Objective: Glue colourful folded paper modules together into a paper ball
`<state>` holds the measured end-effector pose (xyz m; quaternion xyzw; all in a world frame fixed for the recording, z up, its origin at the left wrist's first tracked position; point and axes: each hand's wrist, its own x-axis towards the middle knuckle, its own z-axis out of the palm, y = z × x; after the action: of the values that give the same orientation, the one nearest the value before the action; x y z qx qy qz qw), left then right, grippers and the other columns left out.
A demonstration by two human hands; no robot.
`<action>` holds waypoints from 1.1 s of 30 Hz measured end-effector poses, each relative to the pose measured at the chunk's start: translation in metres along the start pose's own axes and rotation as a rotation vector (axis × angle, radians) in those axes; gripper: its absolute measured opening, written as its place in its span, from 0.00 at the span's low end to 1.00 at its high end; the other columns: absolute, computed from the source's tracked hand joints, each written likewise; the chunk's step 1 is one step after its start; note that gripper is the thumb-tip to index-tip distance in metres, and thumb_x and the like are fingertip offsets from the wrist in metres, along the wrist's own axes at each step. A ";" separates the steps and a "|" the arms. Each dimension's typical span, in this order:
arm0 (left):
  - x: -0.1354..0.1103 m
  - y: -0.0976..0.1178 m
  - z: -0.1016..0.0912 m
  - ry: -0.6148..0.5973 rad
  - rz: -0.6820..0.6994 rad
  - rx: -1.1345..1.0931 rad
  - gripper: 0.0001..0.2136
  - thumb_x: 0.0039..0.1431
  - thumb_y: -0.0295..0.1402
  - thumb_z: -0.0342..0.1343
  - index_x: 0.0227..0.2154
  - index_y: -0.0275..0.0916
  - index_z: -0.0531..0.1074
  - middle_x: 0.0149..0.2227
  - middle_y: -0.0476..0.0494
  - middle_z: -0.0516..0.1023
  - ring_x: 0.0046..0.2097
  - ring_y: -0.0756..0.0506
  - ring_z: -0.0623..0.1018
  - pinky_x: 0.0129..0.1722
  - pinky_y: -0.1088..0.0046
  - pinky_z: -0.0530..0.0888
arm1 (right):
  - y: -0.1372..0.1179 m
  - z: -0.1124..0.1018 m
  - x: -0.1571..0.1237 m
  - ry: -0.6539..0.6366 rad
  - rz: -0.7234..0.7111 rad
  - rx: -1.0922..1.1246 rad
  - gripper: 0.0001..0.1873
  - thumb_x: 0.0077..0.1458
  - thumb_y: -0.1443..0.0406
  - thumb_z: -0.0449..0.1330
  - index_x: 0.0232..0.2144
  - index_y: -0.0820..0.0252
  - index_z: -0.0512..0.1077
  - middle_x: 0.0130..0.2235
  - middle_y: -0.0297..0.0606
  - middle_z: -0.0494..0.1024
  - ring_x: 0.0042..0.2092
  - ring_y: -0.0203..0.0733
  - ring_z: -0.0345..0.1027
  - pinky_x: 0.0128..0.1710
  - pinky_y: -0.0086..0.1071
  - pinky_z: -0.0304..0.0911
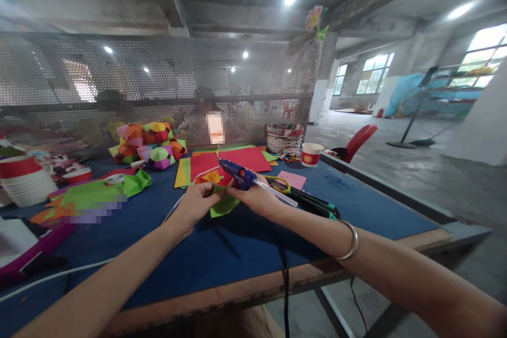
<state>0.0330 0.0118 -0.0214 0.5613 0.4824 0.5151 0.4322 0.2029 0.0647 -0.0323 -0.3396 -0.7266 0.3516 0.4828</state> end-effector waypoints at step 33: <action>0.006 0.013 -0.023 0.347 0.051 0.069 0.15 0.32 0.43 0.69 0.22 0.37 0.80 0.23 0.47 0.80 0.28 0.47 0.75 0.31 0.72 0.69 | -0.003 -0.002 -0.006 -0.061 -0.190 -0.307 0.11 0.58 0.57 0.66 0.30 0.58 0.78 0.29 0.37 0.81 0.29 0.40 0.70 0.32 0.32 0.64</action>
<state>0.0113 0.0157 -0.0052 0.4906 0.5528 0.5980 0.3099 0.2061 0.0583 -0.0319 -0.3285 -0.8148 0.1997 0.4340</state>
